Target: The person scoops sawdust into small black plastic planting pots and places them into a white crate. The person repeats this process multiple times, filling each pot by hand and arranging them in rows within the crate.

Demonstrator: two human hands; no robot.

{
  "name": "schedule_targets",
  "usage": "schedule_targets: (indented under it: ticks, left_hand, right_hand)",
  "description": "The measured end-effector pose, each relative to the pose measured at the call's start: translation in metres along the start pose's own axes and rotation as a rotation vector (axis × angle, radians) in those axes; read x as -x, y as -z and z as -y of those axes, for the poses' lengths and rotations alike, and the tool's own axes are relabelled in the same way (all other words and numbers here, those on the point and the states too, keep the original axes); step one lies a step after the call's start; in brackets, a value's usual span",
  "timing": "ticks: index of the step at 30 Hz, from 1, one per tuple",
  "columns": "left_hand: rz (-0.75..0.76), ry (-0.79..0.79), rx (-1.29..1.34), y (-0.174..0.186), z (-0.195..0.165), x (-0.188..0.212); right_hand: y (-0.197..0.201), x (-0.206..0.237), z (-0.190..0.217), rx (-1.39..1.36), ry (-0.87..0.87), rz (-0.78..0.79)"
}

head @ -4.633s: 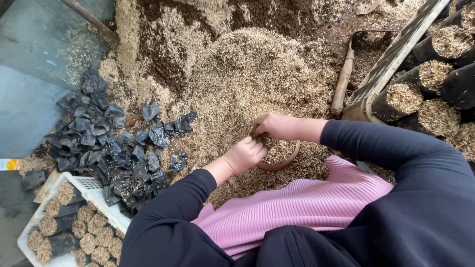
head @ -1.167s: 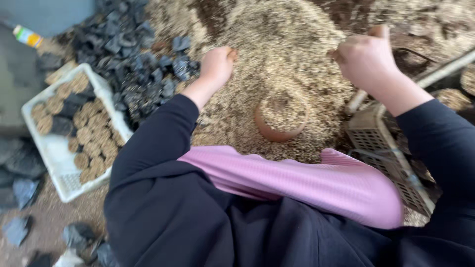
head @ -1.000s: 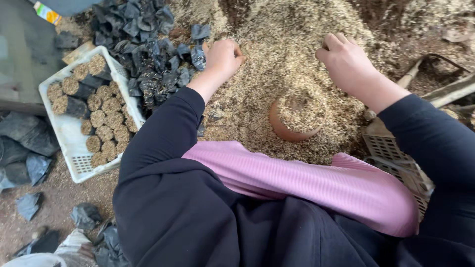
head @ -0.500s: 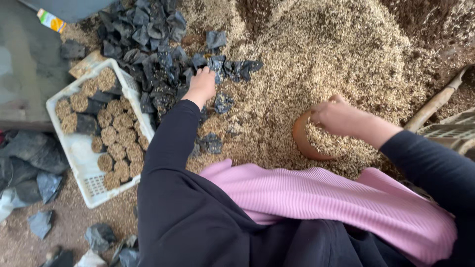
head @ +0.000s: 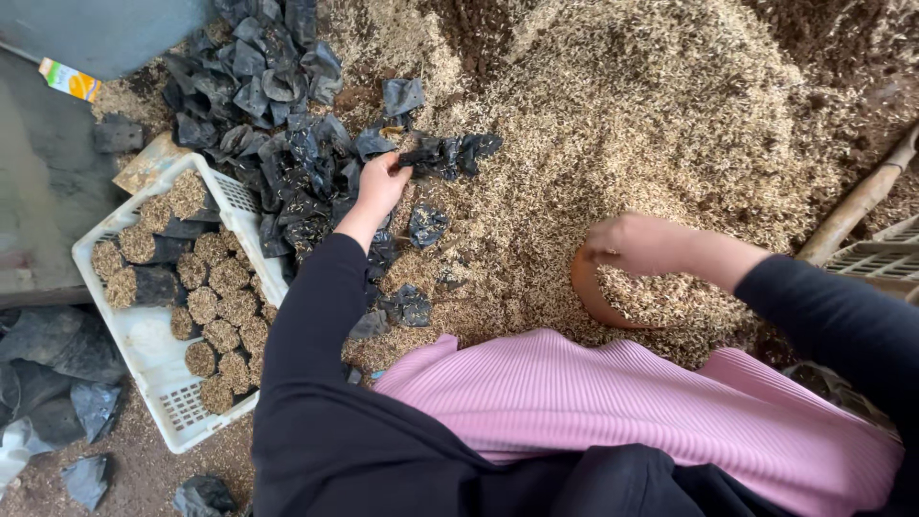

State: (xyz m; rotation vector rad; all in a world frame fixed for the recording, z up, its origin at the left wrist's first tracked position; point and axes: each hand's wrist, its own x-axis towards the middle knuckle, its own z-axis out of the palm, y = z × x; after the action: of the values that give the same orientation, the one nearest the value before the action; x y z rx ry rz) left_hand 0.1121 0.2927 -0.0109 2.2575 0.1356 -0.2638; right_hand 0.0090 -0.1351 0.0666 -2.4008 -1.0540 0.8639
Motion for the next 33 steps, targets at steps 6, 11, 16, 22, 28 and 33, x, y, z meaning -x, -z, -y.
schedule_targets:
  ticks: [6, 11, 16, 22, 28, 33]
  left_hand:
    - [0.239, -0.118, 0.454, -0.049, -0.067, 0.025]
    - [0.427, -0.227, 0.539, -0.071, -0.133, 0.034]
    - [0.413, -0.234, 0.448, -0.069, -0.168, 0.052]
    - [0.350, -0.176, 0.262, -0.076, -0.149, 0.063]
    - [0.283, -0.302, -0.131, -0.105, -0.157, 0.055]
    - [0.551, -0.318, 0.400, -0.131, -0.207, 0.062]
  right_hand:
    - [0.061, -0.028, 0.015, -0.681, -0.410, -0.240]
    - [0.081, -0.032, 0.033, -1.257, -0.421, -0.328]
    - [0.080, -0.010, 0.020, -1.285, -0.386, -0.463]
    - [0.084, 0.041, 0.007, -1.485, -0.438, -0.703]
    - [0.079, 0.063, 0.022, -1.227, -0.502, -0.729]
    - [0.072, 0.054, 0.021, -1.315, -0.296, -0.567]
